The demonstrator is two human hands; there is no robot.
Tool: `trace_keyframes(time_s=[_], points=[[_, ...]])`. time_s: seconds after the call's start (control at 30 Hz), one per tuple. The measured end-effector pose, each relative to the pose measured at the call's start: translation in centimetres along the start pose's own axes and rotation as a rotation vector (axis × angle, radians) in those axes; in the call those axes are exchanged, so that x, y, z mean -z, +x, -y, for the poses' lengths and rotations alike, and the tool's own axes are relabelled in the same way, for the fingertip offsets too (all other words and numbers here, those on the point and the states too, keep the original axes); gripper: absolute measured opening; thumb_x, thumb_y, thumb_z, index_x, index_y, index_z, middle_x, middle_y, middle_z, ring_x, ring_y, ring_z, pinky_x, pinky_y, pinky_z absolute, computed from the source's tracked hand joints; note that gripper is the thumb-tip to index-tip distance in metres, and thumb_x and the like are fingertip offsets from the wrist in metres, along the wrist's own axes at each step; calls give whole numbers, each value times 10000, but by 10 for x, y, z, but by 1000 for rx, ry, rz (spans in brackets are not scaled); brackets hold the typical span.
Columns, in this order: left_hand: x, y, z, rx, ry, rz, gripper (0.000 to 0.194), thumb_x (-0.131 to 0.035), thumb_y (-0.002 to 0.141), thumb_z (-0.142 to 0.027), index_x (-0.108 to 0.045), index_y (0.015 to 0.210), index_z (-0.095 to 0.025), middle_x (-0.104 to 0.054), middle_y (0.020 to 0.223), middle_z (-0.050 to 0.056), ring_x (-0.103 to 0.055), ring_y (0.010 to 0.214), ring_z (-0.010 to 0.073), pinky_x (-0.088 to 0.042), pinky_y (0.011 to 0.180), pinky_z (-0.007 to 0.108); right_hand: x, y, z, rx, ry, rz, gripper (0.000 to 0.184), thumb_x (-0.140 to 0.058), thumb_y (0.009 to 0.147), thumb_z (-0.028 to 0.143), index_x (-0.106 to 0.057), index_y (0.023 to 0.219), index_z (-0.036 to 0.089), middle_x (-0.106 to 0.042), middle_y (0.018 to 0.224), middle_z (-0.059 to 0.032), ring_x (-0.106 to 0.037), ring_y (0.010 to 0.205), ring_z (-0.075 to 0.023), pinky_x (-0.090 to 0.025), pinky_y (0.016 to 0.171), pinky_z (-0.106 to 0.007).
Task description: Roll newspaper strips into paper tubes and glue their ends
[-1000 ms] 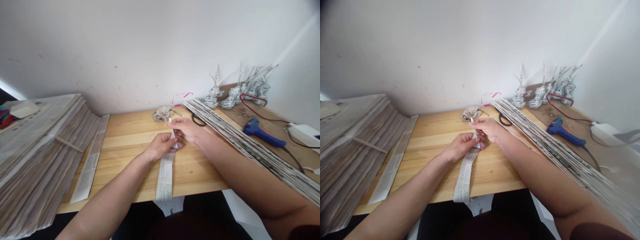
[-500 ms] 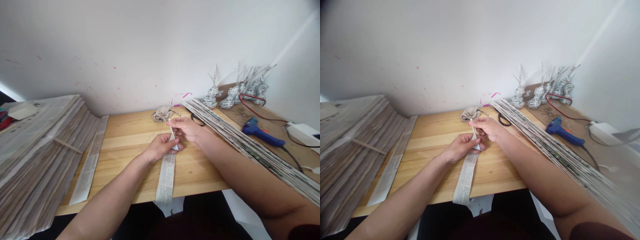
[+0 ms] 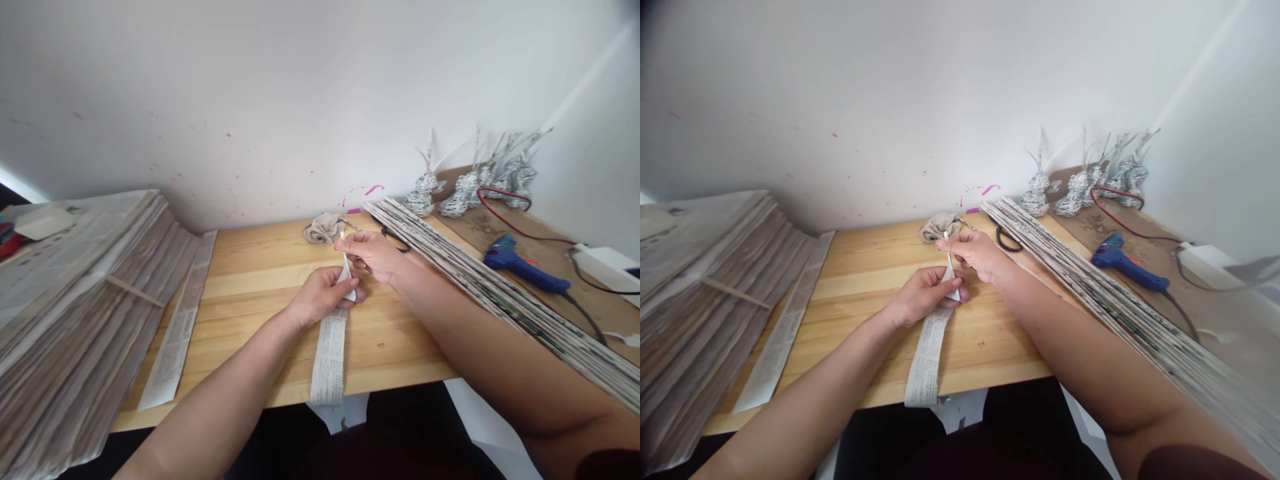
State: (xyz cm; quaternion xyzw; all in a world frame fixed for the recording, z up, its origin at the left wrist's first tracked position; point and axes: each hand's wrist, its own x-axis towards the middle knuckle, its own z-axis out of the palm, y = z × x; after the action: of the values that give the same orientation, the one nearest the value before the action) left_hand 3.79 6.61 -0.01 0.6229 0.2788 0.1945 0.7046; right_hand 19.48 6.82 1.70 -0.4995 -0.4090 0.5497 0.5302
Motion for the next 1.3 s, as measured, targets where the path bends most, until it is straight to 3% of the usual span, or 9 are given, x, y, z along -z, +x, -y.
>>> trace_keyframes(time_s=[0.13, 0.27, 0.43, 0.53, 0.7, 0.83, 1.0, 1.2, 1.3], points=[[2, 0, 1, 29, -78, -13, 364, -690, 796, -453, -683, 922, -112, -712, 829, 84, -663, 799, 154, -533, 739, 279, 5, 6, -5, 97, -143, -72, 483, -658, 734, 638, -657, 736, 155, -440, 564, 35, -356, 468, -72, -204, 407, -218], [8, 0, -1, -8, -189, -15, 370, -702, 799, -418, -671, 1033, -133, -730, 879, 87, -690, 839, 173, -547, 747, 287, 18, 16, -16, 402, -706, -142, 427, -547, 865, 535, -729, 964, 161, -588, 707, -24, -511, 625, -137, -385, 574, -254], [12, 0, -5, -50, -235, 10, 349, -675, 834, -381, -657, 1082, -135, -734, 933, 105, -705, 839, 187, -562, 689, 278, 6, 34, -24, 484, -1132, -105, 619, -597, 862, 423, -457, 1421, 196, -653, 1097, -116, -602, 952, -230, -432, 799, -296], [12, -1, -5, -31, -255, 9, 335, -679, 835, -353, -655, 1083, -129, -738, 959, 120, -710, 859, 200, -565, 680, 277, -10, 48, -22, 452, -1263, -111, 568, -557, 891, 464, -492, 1359, 148, -653, 1148, -162, -615, 977, -245, -422, 789, -286], [17, 1, -5, -41, -299, -5, 313, -689, 830, -325, -663, 1062, -116, -746, 948, 133, -717, 859, 202, -567, 758, 299, -22, 68, -17, 371, -1326, -132, 307, -475, 934, 361, -704, 934, 157, -723, 905, -120, -652, 828, -214, -412, 704, -264], [20, 3, -5, -37, -303, -35, 296, -682, 837, -311, -667, 1058, -115, -748, 932, 126, -716, 851, 195, -568, 743, 285, -17, 75, -15, 334, -1186, -196, 263, -580, 864, 393, -730, 900, 181, -735, 916, -87, -655, 843, -208, -441, 721, -264], [20, 4, -5, -11, -316, -79, 284, -699, 822, -304, -670, 1019, -102, -743, 891, 122, -714, 810, 191, -572, 733, 303, -10, 59, -3, 223, -612, -159, 269, -669, 800, 410, -722, 885, 160, -693, 752, -37, -610, 659, -142, -468, 629, -235], [21, 3, -6, -1, -266, -24, 319, -702, 817, -341, -677, 1039, -112, -741, 906, 118, -710, 825, 194, -567, 737, 310, -6, 13, 9, -84, -147, 336, 458, -530, 884, 544, -691, 1086, 165, -629, 599, -11, -473, 392, -101, -362, 377, -222], [21, 2, -5, 8, -224, -1, 363, -707, 808, -374, -673, 1058, -112, -739, 931, 133, -707, 860, 208, -563, 736, 315, -4, 7, 8, -110, -97, 368, 465, -638, 823, 522, -689, 1094, 148, -575, 506, 18, -438, 348, -90, -310, 338, -207]])
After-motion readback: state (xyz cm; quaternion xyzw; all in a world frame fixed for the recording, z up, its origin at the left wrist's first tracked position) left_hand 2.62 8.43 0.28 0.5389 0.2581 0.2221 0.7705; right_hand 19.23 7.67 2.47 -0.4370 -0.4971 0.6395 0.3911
